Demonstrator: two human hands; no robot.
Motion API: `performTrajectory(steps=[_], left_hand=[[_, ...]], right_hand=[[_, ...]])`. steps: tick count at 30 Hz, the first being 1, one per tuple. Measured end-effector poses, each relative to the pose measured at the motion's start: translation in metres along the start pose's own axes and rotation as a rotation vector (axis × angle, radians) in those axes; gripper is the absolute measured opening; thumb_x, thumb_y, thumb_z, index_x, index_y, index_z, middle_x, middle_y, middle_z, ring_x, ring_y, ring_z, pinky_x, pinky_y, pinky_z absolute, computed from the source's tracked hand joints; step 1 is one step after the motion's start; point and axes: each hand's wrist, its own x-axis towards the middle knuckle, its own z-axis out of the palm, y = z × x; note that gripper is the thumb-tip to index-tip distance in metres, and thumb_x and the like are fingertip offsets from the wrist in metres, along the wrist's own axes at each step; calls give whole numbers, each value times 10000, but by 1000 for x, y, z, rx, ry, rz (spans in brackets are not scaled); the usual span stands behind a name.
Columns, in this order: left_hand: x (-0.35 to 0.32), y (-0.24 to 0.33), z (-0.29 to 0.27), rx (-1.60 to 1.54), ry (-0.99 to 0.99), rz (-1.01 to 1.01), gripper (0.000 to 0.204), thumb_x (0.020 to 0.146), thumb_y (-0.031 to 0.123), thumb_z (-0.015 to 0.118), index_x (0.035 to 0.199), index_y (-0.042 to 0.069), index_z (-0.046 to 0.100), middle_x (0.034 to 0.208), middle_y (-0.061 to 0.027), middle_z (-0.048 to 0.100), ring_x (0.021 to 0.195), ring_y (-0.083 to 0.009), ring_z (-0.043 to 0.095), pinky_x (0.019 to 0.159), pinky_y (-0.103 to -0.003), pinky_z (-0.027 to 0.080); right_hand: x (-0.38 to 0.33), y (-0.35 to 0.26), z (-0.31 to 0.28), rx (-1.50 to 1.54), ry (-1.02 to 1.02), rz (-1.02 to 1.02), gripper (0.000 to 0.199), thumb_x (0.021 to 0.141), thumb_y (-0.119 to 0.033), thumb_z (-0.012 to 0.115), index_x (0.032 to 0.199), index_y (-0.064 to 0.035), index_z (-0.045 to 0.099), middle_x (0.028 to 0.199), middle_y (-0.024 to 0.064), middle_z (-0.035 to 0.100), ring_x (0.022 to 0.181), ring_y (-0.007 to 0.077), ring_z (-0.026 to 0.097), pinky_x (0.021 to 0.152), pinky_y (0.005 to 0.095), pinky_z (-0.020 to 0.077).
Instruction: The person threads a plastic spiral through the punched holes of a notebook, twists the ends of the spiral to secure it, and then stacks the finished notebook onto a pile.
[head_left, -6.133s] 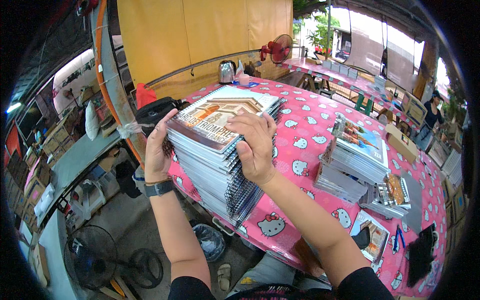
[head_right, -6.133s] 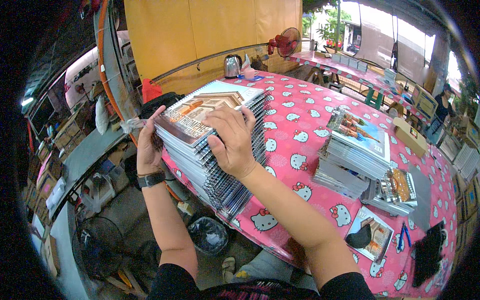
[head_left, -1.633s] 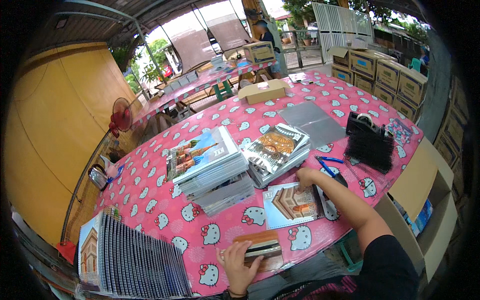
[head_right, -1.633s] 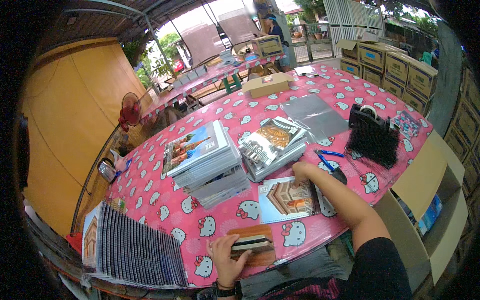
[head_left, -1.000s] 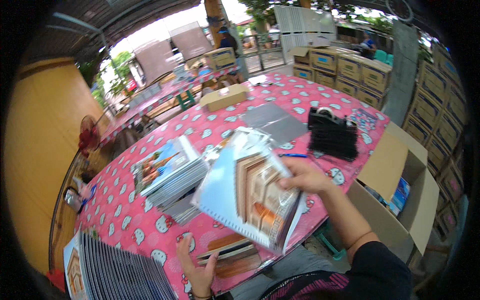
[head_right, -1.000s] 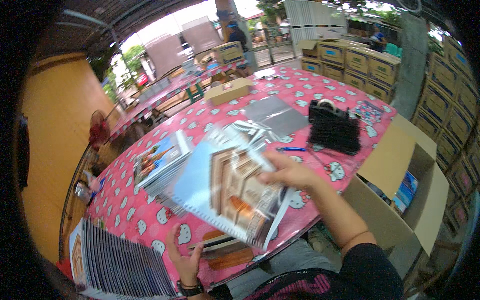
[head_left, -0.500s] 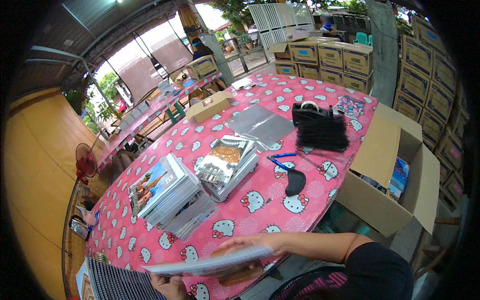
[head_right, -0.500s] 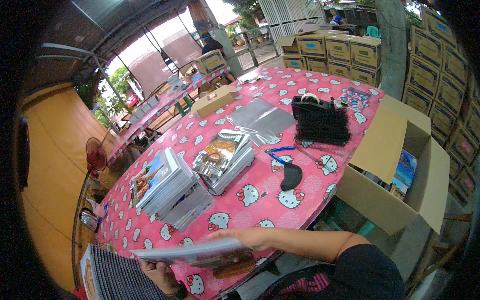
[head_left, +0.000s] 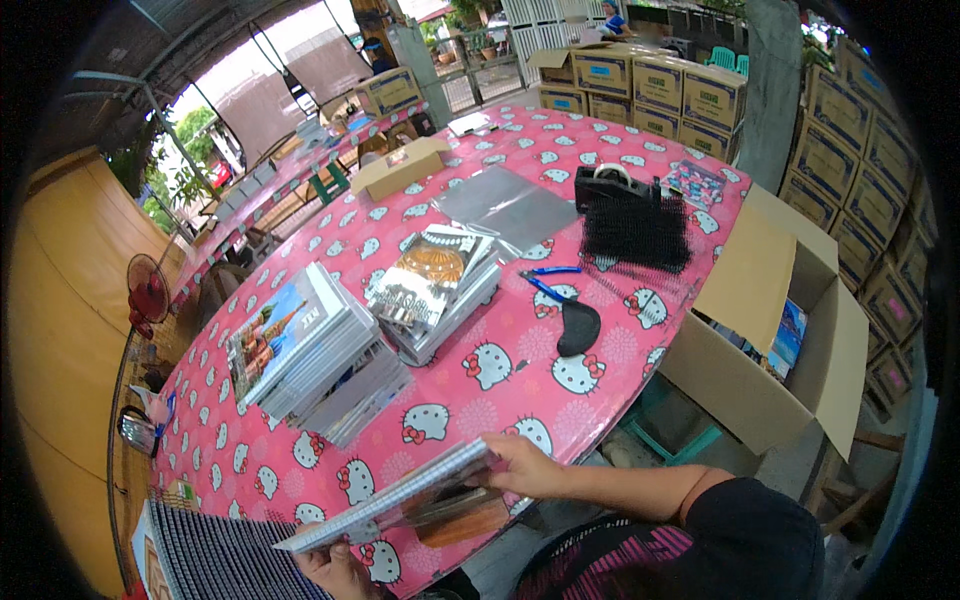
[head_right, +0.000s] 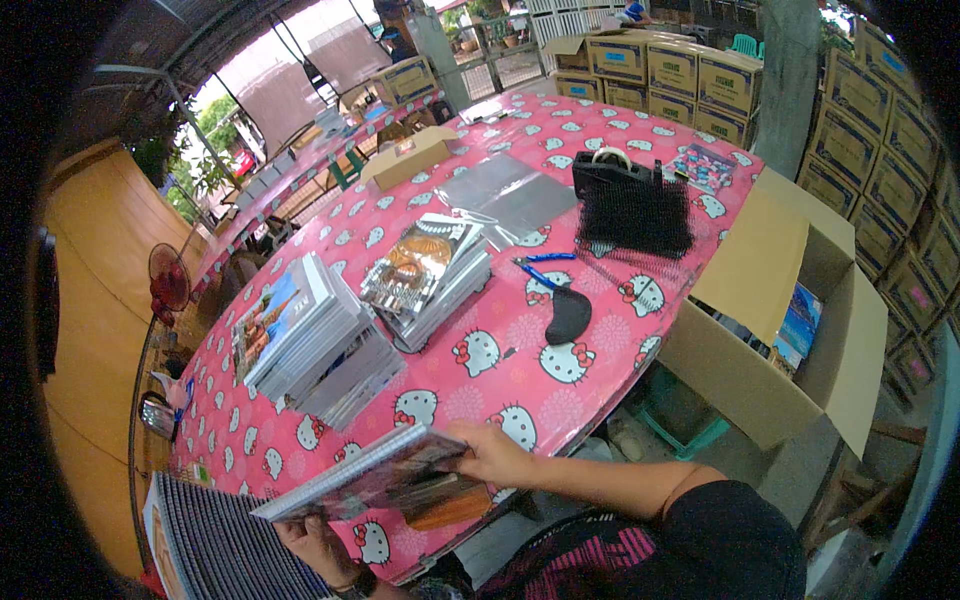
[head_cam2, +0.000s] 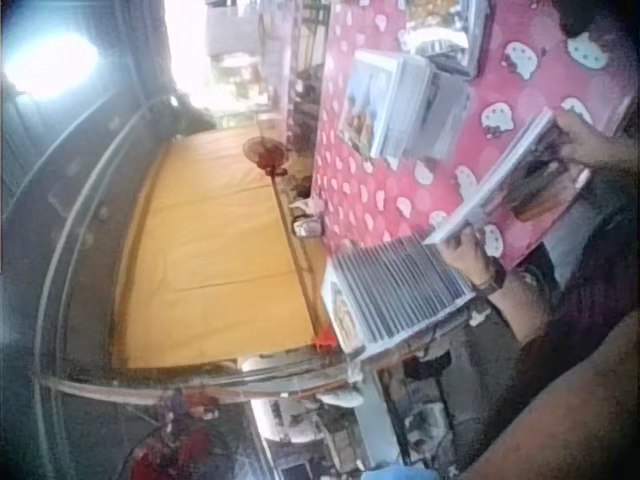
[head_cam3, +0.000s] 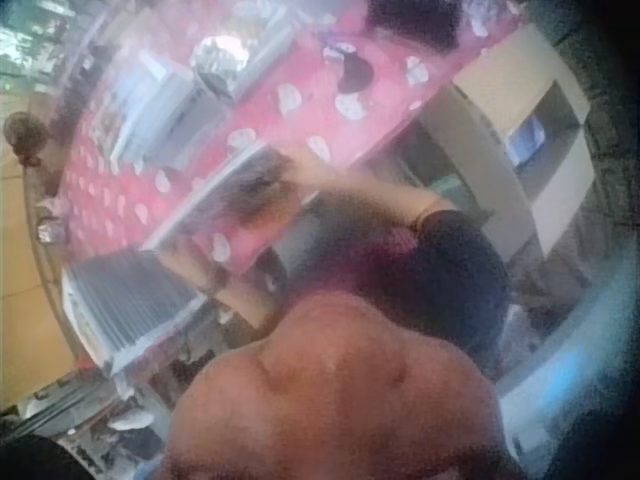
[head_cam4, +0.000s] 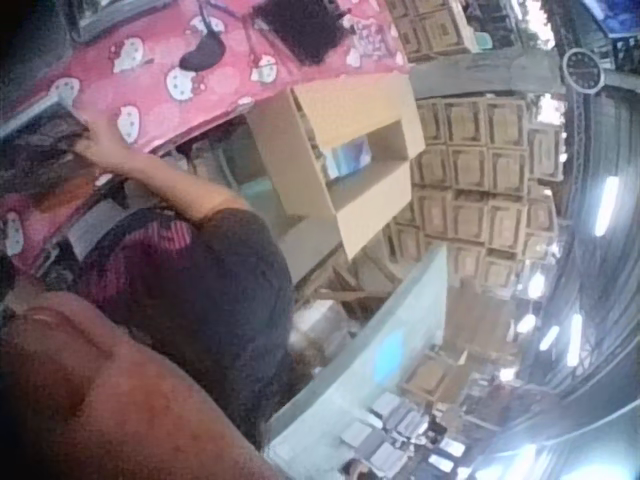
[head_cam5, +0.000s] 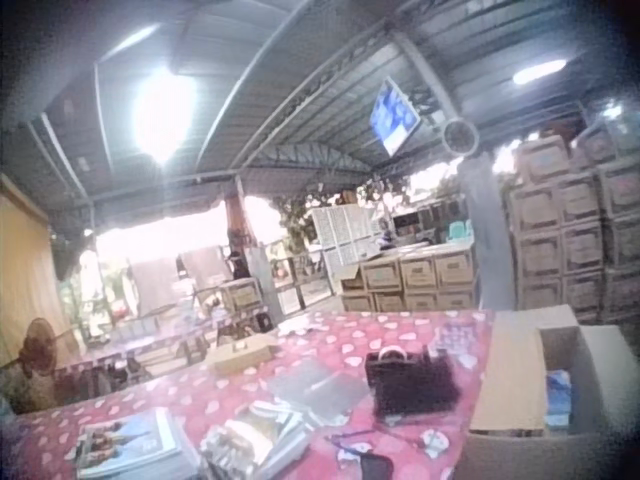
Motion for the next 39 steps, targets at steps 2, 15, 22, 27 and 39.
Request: performTrajectory(steps=[2,15,22,27,39], left_hand=[[1,-2,7,-33,10,48,619,783,263,744,1234,-14,423,1112,-80,554,995,-172,536,865,-293,423],[18,20,35,-24,-30,35,590,736,280,781,1149,-20,484,1013,-76,577,903,-153,548,789,-279,451],[15,40,42,75,93,-4,365,732,155,737,993,-1,536,841,-34,569,741,-116,535,663,-260,453],[22,31,45,-147,-85,22,509,737,112,761,1153,-24,501,1049,-86,608,918,-155,589,820,-282,457],[25,39,44,-97,-185,-52,466,712,39,754,1123,-25,546,990,-90,643,897,-149,603,816,-277,464]], right_hand=[[-5,3,-1,105,-60,150,304,753,-74,704,1041,-34,616,949,95,645,824,216,621,744,310,469],[3,15,-9,161,-133,141,324,808,-109,688,1103,-29,583,914,73,677,844,93,608,759,281,491],[-1,-1,-6,217,-180,262,312,777,-94,715,1072,-42,628,999,51,677,914,110,610,829,277,474],[-13,-2,-14,209,-127,288,217,770,-65,704,975,-10,657,883,61,680,812,140,630,748,293,500],[-22,-6,-9,76,-72,130,173,771,-31,664,944,-22,663,933,47,661,864,132,603,783,292,471]])
